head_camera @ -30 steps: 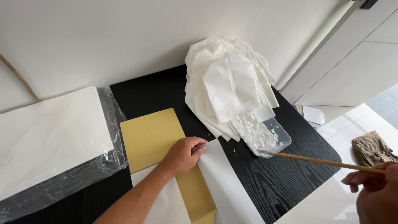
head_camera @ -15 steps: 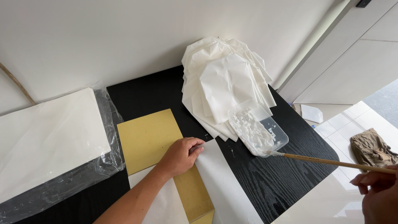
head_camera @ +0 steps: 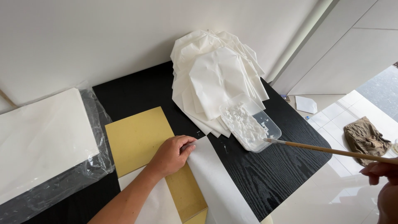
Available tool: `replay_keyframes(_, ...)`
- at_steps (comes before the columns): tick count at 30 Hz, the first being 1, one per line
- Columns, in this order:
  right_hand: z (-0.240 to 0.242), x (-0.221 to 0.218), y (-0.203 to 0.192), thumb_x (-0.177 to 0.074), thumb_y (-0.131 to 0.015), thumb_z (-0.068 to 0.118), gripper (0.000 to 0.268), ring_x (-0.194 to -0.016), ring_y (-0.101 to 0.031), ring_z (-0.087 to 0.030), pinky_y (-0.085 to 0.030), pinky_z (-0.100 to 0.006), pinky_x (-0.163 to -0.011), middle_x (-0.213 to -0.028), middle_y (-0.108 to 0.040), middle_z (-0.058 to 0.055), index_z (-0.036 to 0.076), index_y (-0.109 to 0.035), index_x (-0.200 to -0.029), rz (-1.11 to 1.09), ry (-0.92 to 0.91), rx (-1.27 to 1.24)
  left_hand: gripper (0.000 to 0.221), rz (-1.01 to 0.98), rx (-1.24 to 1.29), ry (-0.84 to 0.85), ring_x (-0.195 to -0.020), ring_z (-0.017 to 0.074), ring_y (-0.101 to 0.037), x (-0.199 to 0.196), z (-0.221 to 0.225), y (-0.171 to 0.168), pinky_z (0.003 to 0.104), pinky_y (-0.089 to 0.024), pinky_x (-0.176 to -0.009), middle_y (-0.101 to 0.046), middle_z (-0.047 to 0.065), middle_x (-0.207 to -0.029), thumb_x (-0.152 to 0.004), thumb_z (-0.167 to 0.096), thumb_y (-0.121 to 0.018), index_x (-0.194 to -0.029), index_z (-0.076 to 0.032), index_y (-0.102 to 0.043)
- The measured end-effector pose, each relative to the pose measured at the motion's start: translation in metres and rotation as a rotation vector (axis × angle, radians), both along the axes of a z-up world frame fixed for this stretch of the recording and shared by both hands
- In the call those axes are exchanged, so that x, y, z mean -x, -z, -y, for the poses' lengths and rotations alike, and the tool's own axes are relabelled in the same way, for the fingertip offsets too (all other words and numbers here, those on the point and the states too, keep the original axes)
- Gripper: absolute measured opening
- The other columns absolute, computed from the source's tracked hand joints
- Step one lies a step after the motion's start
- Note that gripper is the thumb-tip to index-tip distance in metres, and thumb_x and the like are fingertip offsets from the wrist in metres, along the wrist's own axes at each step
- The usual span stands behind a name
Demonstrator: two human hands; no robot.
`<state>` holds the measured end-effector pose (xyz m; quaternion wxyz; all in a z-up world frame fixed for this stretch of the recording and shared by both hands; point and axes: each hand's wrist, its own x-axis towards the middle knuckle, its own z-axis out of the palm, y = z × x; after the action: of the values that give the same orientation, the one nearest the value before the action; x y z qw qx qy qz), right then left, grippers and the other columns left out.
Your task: Manually folding the side seam of a bag over a template and applying glue with a brush to seal it.
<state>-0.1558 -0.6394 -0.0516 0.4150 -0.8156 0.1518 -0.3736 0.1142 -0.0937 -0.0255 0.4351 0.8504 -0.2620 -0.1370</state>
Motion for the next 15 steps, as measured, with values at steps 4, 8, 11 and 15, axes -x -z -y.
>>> replay_keyframes(4,-0.115,-0.021,-0.079,-0.133,-0.02,0.01,0.024,-0.07,-0.055,-0.038,-0.041,-0.038,-0.062,-0.084,-0.052,-0.029,-0.004,-0.036,-0.122,0.021,0.127,-0.127,0.029,0.008,-0.005,0.0,-0.091,0.0164,-0.071,-0.001,0.001,0.001,0.03,-0.055,-0.081,-0.079,-0.001,-0.105,-0.096,-0.028,-0.061,-0.117,-0.013,-0.075)
replay_keyframes(8,-0.098,-0.01,-0.065,-0.118,-0.016,0.005,0.022,-0.078,-0.056,-0.039,-0.039,-0.039,-0.063,-0.086,-0.05,-0.032,-0.002,-0.037,-0.12,0.049,0.113,-0.247,0.03,-0.028,-0.028,-0.003,-0.092,0.0158,-0.071,0.0,0.002,-0.002,0.03,-0.055,-0.081,-0.079,-0.002,-0.105,-0.096,-0.028,-0.06,-0.118,-0.015,-0.075)
replay_keyframes(11,-0.06,0.007,-0.042,-0.123,-0.025,0.024,0.021,-0.075,-0.059,-0.034,-0.038,-0.035,-0.056,-0.082,-0.051,-0.016,0.013,-0.042,-0.118,0.094,0.012,-0.256,0.029,-0.004,-0.011,-0.01,-0.086,0.015,-0.07,0.0,0.003,-0.001,0.029,-0.054,-0.078,-0.079,-0.002,-0.1,-0.096,-0.027,-0.061,-0.117,-0.015,-0.076)
replay_keyframes(15,-0.028,0.018,-0.021,-0.123,-0.031,0.042,0.03,-0.071,-0.058,-0.031,-0.04,-0.03,-0.052,-0.085,-0.051,-0.015,0.013,-0.042,-0.123,0.125,-0.014,-0.13,0.03,-0.022,-0.029,-0.018,-0.085,0.0141,-0.069,0.0,0.003,-0.001,0.029,-0.054,-0.077,-0.079,-0.003,-0.101,-0.096,-0.028,-0.061,-0.118,-0.015,-0.075)
